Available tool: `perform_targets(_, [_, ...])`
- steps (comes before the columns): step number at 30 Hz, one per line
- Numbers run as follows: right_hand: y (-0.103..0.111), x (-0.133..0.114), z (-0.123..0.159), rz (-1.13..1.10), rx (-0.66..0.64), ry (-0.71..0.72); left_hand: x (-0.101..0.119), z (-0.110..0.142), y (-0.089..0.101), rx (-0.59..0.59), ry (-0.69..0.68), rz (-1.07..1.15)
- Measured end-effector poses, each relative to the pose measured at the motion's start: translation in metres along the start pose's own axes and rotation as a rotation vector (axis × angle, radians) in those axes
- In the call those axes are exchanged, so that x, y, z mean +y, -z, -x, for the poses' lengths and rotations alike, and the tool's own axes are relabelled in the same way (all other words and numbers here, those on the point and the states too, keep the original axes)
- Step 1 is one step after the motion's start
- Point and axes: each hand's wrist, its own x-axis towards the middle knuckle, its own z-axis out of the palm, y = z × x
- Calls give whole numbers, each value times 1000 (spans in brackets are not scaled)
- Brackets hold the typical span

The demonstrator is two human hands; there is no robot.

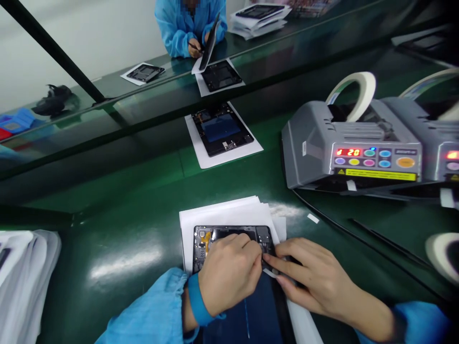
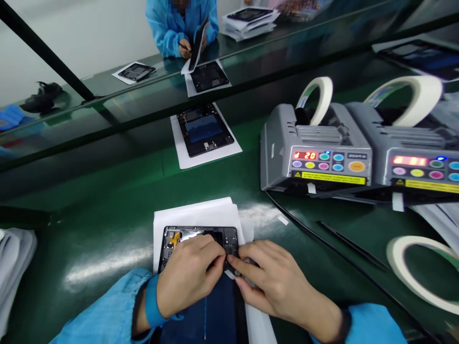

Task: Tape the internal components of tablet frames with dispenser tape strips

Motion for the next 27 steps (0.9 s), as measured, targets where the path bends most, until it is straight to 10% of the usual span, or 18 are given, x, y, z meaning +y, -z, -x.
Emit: perform_targets(27, [1, -14, -11, 268, 99, -153, -3, -1, 0, -24, -9, -7])
